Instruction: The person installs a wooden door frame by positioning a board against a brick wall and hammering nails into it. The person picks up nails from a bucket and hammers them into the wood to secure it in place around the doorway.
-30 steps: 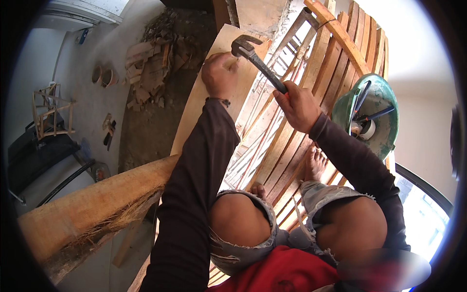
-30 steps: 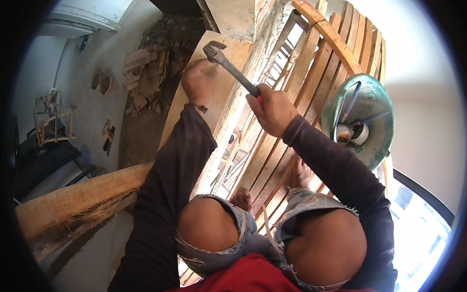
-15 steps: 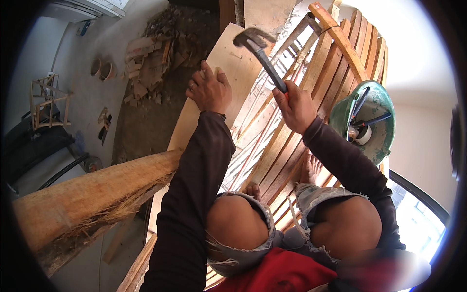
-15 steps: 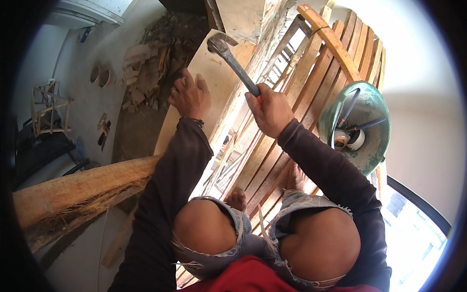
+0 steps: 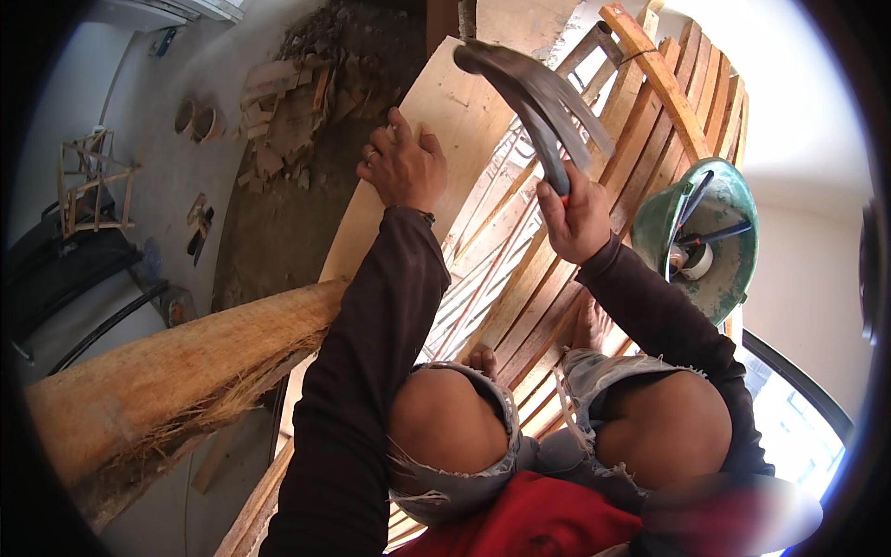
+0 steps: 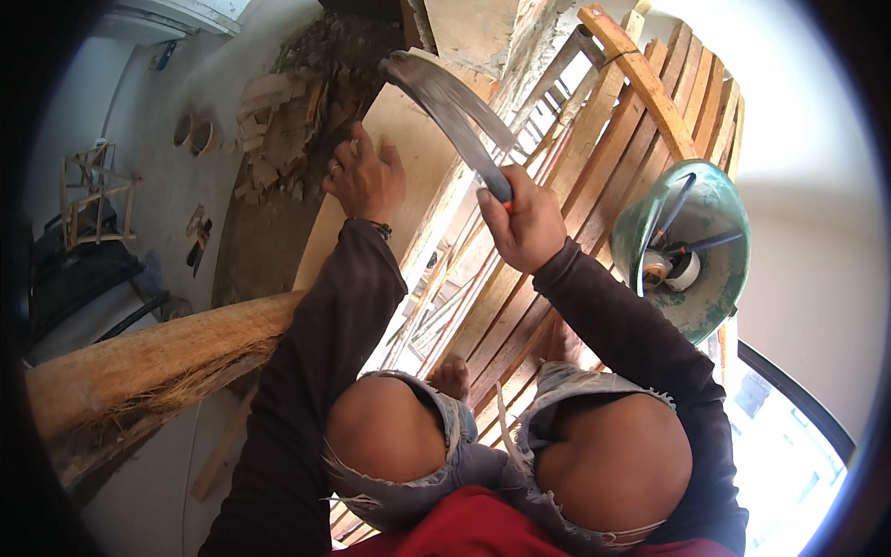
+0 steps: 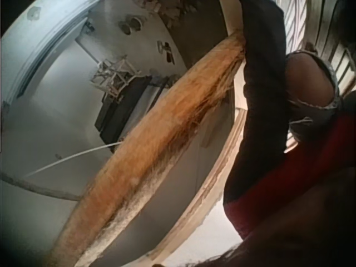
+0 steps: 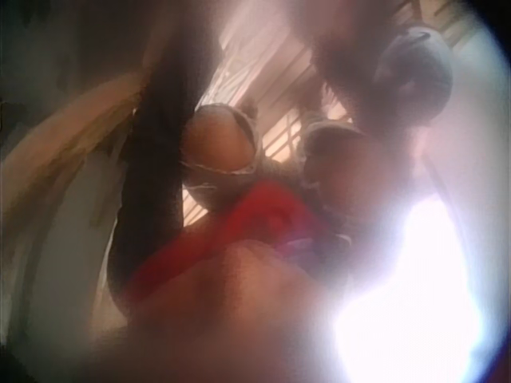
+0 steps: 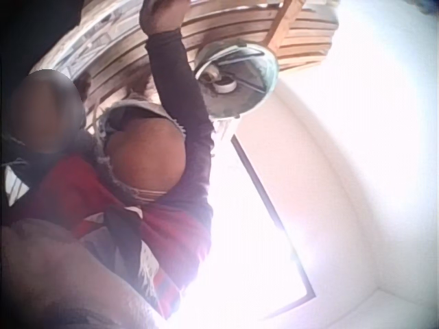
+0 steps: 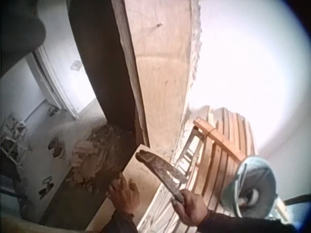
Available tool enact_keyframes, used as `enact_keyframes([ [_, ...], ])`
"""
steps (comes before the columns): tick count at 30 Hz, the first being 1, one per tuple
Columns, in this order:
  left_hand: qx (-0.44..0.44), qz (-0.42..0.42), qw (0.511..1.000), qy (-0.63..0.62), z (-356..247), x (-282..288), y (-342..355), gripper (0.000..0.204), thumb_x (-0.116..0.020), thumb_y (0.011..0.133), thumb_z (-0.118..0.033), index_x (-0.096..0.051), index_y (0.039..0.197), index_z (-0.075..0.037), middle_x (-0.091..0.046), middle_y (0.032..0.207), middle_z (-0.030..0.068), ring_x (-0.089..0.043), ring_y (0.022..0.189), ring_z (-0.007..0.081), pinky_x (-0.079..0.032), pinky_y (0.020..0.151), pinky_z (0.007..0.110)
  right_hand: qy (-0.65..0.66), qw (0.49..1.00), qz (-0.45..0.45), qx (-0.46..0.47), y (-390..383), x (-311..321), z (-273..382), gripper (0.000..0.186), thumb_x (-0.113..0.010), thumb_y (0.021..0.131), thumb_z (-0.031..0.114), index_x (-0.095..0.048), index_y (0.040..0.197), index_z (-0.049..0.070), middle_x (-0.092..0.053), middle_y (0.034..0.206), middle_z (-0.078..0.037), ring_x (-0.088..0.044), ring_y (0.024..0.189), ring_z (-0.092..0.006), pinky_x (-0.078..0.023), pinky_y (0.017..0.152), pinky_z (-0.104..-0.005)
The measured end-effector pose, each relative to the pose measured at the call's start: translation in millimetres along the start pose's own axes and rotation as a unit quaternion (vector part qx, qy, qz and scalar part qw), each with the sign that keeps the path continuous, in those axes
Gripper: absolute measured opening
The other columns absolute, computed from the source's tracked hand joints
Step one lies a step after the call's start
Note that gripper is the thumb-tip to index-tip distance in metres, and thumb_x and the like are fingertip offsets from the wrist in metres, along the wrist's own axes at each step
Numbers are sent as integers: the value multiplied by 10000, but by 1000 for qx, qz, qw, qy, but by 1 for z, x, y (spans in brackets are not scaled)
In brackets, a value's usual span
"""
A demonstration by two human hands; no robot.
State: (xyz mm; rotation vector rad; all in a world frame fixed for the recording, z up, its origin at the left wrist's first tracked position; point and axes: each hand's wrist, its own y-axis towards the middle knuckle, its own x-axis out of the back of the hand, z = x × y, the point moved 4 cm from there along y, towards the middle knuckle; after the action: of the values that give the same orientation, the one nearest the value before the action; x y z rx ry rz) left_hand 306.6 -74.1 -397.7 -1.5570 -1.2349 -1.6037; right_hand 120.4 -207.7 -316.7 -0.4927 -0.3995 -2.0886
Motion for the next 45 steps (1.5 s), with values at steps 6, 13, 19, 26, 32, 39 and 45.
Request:
enact_keyframes([
  [6,5,5,1000,8,-7,-3,1,521,-515,984,-410,-454,1415,-124,-557,1213,175,-556,1094,403,-401,882,572,-76,988,63,-117,11,-14,-53,264,-610,981,250,-588,928,-8,-593,643,-206,-620,605,-417,-484,572,-452],
  [13,-7,-2,1000,3,-6,-1,1,522,-518,984,-413,-460,1408,-114,-557,1209,175,-560,1089,400,-403,877,573,80,996,-31,-3,-6,-11,-35,259,-615,979,249,-600,897,4,-575,603,-195,-607,576,-405,-475,563,-446],
  [19,3,11,1000,1,-2,0,-1,523,-516,983,-409,-457,1411,-113,-561,1203,179,-559,1092,401,-402,873,575,-80,994,42,-62,16,-13,-26,267,-624,973,236,-579,866,-5,-567,586,-184,-606,566,-401,-470,556,-450],
  [26,-2,10,1000,8,-8,2,2,525,-521,979,-403,-449,1412,-116,-565,1202,186,-561,1091,402,-405,869,575,-111,986,66,-104,9,-22,-65,269,-599,986,255,-575,912,-3,-586,616,-196,-612,580,-414,-489,574,-424],
  [32,-10,-19,1000,23,1,2,0,521,-519,982,-402,-451,1412,-116,-568,1194,185,-564,1087,400,-412,861,572,31,997,10,-75,4,-13,-20,317,-597,996,291,-578,905,-13,-568,593,-181,-579,546,-394,-471,554,-423],
  [39,0,1,1000,6,-3,-1,1,520,-517,984,-401,-457,1413,-113,-571,1189,178,-572,1073,404,-408,867,572,-90,986,60,-127,27,-15,-50,376,-578,1008,334,-573,877,-18,-582,609,-218,-597,564,-385,-470,569,-442],
  [45,0,-2,1000,3,-9,3,3,524,-519,983,-405,-469,1410,-106,-568,1198,175,-554,1114,402,-401,885,570,-69,990,44,-119,5,-21,-50,373,-565,1015,322,-592,879,-24,-584,623,-240,-606,585,-406,-475,588,-460],
])
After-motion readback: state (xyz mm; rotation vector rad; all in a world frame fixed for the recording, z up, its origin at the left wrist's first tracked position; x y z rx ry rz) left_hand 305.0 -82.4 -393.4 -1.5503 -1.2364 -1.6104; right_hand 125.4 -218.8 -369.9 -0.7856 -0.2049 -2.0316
